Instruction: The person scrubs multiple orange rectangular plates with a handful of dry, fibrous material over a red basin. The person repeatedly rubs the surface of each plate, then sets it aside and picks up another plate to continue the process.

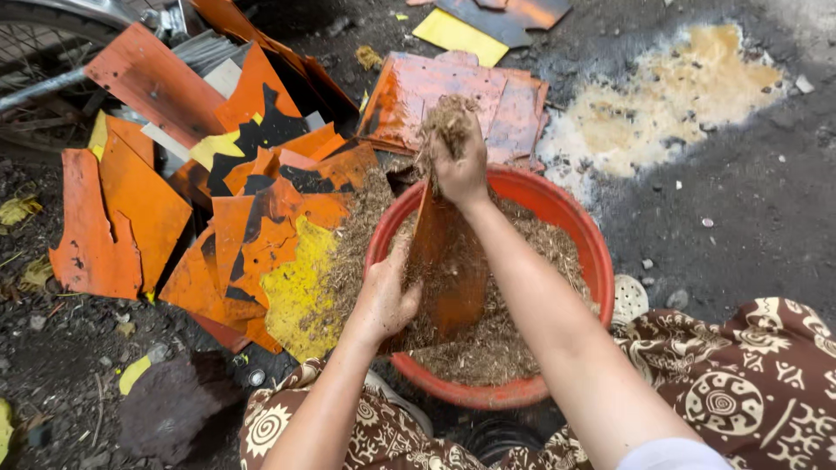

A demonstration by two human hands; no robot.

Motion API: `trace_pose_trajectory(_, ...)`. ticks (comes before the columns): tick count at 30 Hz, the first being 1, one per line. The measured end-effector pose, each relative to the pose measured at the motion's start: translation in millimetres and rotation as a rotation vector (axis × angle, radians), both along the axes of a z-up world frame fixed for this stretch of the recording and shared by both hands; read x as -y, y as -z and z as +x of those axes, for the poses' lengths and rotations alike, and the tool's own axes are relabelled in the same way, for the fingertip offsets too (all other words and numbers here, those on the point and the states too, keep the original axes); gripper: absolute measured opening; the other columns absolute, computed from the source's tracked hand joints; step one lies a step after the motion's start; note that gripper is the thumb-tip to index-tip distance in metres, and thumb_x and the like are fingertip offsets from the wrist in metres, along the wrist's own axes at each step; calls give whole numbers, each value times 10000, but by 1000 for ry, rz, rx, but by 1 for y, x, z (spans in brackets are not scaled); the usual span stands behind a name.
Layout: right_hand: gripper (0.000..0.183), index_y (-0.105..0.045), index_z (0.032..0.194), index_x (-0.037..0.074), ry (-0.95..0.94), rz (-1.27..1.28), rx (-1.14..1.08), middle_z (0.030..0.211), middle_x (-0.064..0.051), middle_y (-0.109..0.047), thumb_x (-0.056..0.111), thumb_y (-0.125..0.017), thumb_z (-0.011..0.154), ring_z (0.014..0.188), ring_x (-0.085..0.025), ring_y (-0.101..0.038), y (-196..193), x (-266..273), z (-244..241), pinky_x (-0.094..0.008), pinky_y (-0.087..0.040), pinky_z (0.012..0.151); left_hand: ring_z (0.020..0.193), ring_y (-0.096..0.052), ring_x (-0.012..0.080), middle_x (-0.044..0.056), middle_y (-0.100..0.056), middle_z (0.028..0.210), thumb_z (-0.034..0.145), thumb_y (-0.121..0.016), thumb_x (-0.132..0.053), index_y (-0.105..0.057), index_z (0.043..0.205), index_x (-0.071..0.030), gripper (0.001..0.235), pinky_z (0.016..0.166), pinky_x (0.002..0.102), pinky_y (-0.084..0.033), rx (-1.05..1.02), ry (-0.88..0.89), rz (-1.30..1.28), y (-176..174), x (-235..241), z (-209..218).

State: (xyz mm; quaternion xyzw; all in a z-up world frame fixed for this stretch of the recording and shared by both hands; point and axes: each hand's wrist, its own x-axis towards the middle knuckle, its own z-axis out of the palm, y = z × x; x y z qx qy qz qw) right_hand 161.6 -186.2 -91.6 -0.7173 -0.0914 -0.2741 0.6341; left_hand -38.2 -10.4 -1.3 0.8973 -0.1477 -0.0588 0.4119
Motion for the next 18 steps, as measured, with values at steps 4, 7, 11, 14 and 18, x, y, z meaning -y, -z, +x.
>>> trace_pose_trajectory(4,406,-537,1456,65,121,142,-15,1236,-69,-683,197,-525,1073,1094,-167,-650,63,12,16,-326,-564,968,1300,-567,466,343,-609,1323,800,-663,30,-395,1470,71,723,1091,461,-443,181,48,-25,2,-1,0)
trace_pose_trajectory(7,194,-581,1224,38,199,183,-217,1072,-61,-654,99,-499,1059,919,-145,-618,120,3,-30,-294,-510,818,1270,-590,446,330,-628,1299,804,-665,11,-397,1486,45,734,1069,447,-466,131,-12,2,8,-7,-3)
trace_pose_trajectory(11,192,-543,859,15,186,350,-629,724,-19,-563,81,-480,1028,585,-107,-510,130,-33,-104,-263,-436,488,1229,-616,433,318,-645,1275,758,-660,13,-403,1497,21,783,1056,443,-476,126,-49,-4,12,-11,2)
trace_pose_trajectory(14,148,-544,1123,81,53,409,-429,766,-35,-584,98,-453,1008,537,-109,-504,98,-59,-110,-280,-416,435,1205,-649,411,294,-671,1248,753,-652,4,-412,1493,1,778,1036,434,-507,83,-80,11,13,-9,8)
trace_pose_trajectory(18,249,-505,1333,83,268,81,100,989,-80,-634,85,-385,1115,782,-145,-614,62,-56,-67,-298,-541,639,1238,-630,438,333,-634,1284,747,-685,27,-421,1481,43,781,1051,451,-497,287,14,-3,15,-11,6)
